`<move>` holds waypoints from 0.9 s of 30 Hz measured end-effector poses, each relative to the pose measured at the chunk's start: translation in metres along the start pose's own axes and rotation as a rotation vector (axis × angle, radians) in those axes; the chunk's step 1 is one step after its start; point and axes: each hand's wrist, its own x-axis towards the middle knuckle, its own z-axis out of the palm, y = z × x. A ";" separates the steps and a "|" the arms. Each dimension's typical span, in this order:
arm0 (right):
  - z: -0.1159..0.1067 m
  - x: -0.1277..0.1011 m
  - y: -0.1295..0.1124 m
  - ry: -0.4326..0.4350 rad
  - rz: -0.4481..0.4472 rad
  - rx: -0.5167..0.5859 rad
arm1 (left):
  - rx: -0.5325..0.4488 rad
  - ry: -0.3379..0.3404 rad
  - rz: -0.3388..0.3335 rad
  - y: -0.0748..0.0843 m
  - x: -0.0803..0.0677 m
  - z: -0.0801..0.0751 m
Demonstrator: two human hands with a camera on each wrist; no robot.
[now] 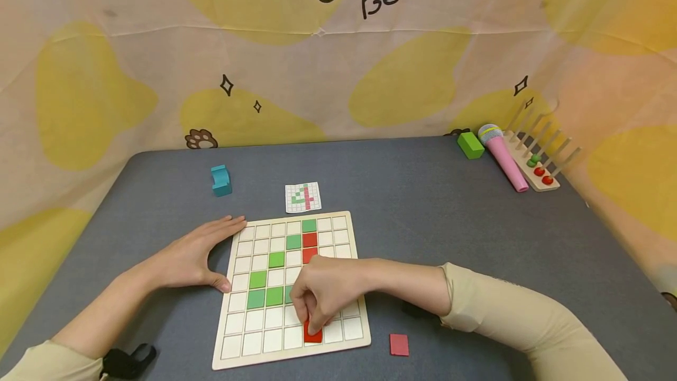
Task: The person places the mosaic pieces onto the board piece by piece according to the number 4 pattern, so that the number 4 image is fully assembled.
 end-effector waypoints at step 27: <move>-0.016 -0.011 -0.004 0.074 -0.058 0.064 | 0.001 -0.005 -0.006 0.002 -0.001 -0.001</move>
